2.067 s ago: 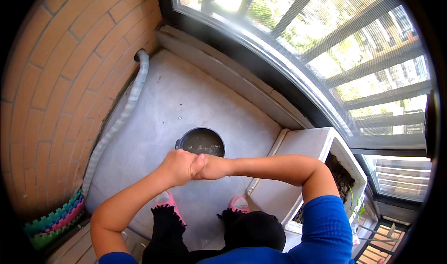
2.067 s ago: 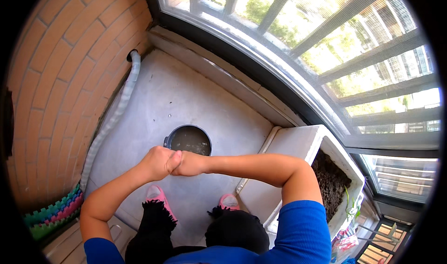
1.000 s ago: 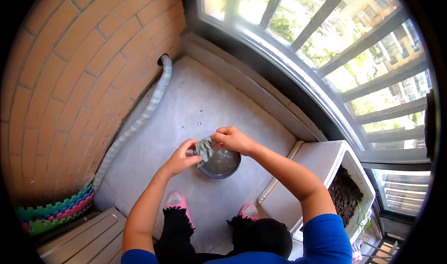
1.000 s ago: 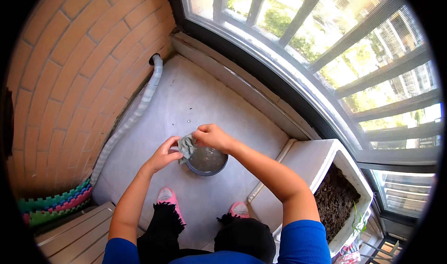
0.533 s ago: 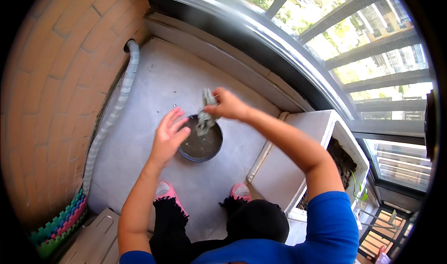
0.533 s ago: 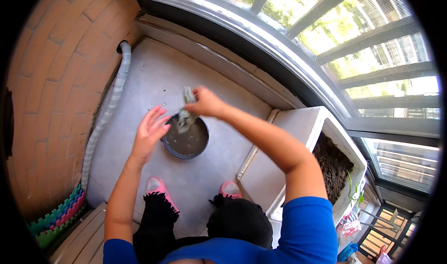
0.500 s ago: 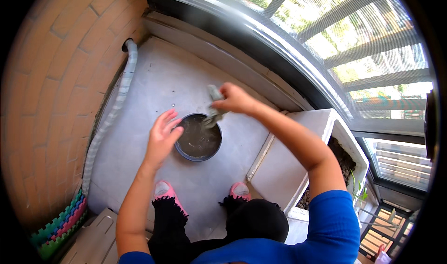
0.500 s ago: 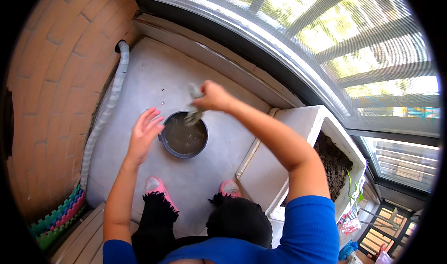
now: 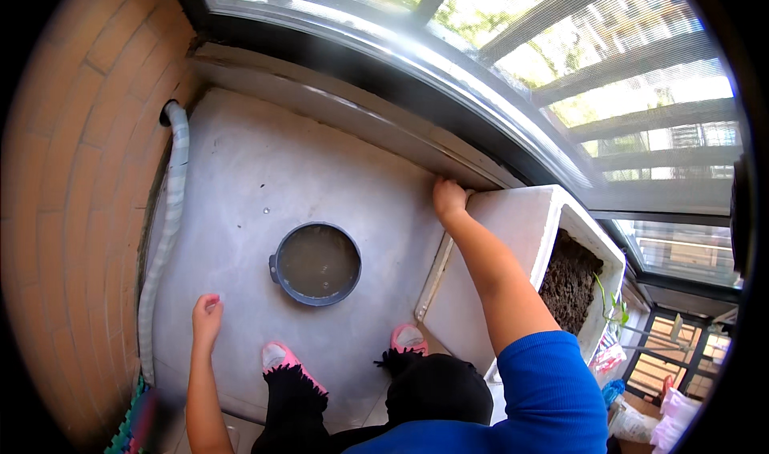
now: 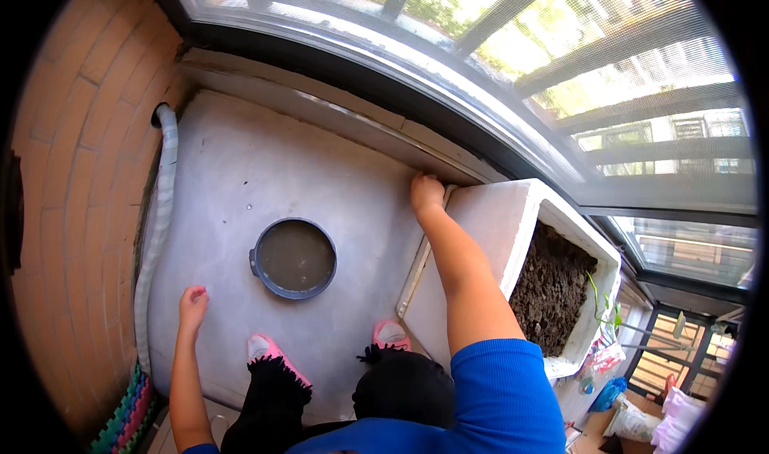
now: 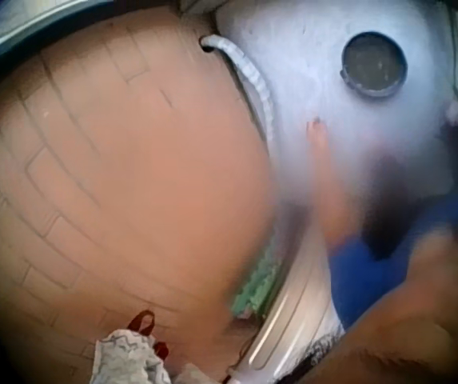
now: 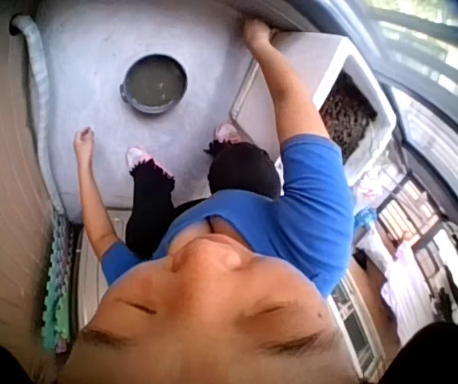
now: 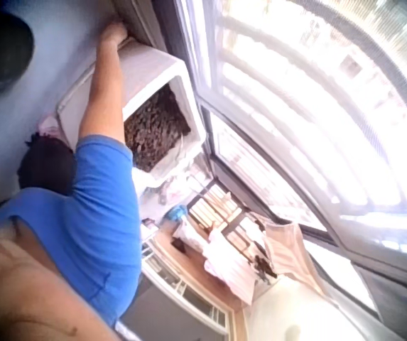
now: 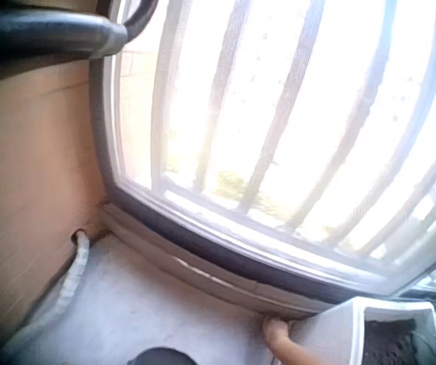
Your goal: The person wipes a white corrugated pipe and the surrounding floor area on a balcony using a cloth and a bucket of water. They repeatedly dip the cloth into the bucket, wring it out, and wipe the pipe and floor. The person also moves a metal drying rack at the end of the clip.
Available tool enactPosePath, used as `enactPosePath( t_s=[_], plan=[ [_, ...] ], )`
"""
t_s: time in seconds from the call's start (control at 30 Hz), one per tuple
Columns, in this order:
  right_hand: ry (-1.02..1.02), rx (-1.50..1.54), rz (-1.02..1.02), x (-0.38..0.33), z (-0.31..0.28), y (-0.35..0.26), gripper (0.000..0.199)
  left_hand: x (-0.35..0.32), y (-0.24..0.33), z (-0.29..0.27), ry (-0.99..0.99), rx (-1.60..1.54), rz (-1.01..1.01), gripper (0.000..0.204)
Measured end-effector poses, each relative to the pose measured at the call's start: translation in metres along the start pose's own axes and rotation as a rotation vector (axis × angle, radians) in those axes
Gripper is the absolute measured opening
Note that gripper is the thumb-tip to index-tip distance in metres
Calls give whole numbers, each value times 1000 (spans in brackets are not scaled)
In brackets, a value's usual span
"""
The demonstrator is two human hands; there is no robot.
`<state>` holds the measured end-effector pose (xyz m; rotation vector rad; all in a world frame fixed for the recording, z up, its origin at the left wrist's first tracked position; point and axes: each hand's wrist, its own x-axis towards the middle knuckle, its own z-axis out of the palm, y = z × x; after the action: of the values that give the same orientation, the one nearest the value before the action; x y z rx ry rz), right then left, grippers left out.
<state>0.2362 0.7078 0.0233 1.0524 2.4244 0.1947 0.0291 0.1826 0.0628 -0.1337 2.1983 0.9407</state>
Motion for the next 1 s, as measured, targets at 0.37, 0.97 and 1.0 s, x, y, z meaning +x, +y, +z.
enactPosePath(
  t_s=[0.37,0.97,1.0],
  plan=[
    [38,75,138,1,15,9,23,-10,-30,-9,-88,-8,-65,17],
    [-270,281,167,-115,39,-100,13,35,-31,4,167,448,333,44],
    [-322,329,96,-113,29,-100,14,38,-19,7,197,519,391,53]
  ],
)
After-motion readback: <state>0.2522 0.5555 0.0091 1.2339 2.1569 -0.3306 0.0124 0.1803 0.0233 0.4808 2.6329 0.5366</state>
